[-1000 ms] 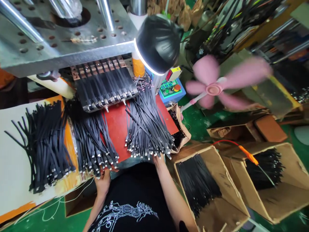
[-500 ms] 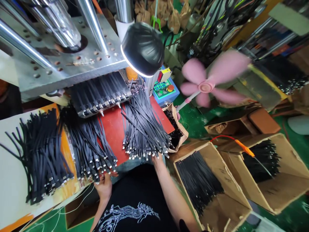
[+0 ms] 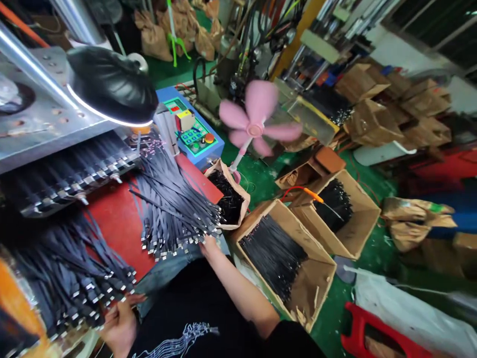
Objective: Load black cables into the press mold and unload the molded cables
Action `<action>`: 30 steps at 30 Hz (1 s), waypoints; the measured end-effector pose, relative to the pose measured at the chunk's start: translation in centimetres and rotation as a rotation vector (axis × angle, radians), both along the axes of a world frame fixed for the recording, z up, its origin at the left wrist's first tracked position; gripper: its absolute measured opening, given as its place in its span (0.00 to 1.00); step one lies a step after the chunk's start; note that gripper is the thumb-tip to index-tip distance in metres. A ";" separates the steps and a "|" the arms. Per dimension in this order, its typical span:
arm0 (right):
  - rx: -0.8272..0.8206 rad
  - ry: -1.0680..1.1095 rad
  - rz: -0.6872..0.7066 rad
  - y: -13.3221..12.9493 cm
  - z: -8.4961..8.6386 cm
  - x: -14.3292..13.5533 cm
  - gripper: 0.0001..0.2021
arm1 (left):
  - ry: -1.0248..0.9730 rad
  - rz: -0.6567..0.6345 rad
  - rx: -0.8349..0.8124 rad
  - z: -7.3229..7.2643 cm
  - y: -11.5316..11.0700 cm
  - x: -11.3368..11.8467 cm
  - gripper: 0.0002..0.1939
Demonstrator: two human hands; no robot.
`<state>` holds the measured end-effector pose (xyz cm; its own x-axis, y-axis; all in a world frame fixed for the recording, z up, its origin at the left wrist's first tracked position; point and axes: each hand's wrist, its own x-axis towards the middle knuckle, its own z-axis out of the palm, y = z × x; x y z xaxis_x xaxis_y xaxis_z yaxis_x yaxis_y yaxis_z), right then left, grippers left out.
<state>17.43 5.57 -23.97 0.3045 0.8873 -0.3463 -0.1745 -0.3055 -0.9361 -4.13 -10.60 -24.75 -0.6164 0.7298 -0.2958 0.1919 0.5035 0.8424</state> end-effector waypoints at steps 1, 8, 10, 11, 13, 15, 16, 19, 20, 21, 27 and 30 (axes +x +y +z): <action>-0.009 -0.015 0.046 -0.8 0.1 0.2 0.20 | 0.011 -0.004 -0.006 0.1 0.0 -0.2 0.30; -0.022 -0.298 0.106 -7.7 1.8 4.6 0.21 | -0.074 -0.107 -0.114 0.6 0.2 -1.9 0.41; -0.010 -0.402 0.025 -7.4 1.9 6.0 0.17 | -0.084 -0.181 -0.167 0.9 0.1 -1.7 0.42; 0.019 -0.467 0.021 -6.8 1.8 6.6 0.17 | -0.080 -0.236 -0.193 1.1 0.0 -1.4 0.41; 0.103 -0.593 0.077 -5.0 1.4 7.9 0.16 | -0.065 -0.357 -0.254 1.7 0.0 -0.6 0.39; 0.185 -0.670 0.179 -3.7 1.0 9.1 0.08 | -0.058 -0.465 -0.294 2.7 0.2 0.5 0.39; 0.214 -0.676 0.224 -3.4 0.9 9.6 0.07 | -0.057 -0.515 -0.293 3.3 0.5 1.1 0.39; 0.291 -0.636 0.322 -4.9 1.5 10.8 0.12 | -0.059 -0.717 -0.208 5.6 2.0 3.2 0.34; 0.314 -0.621 0.354 -5.9 2.1 10.9 0.13 | -0.063 -0.799 -0.161 6.6 2.6 4.0 0.32; 0.336 -0.602 0.387 -7.0 3.0 10.9 0.13 | -0.070 -0.870 -0.110 7.6 3.3 4.9 0.29; 0.370 -0.374 0.750 -10.0 10.2 8.1 0.12 | 0.008 -0.997 0.262 14.9 7.6 10.1 0.16; 0.272 -0.338 0.872 -8.7 12.8 7.1 0.14 | 0.234 -1.019 0.411 17.7 9.3 11.1 0.05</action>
<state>24.49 -3.12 -11.20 -0.4512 0.8854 -0.1113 0.3015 0.0338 -0.9529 6.96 -1.34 -7.05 0.3153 0.9403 0.1282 0.5310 -0.2868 0.7974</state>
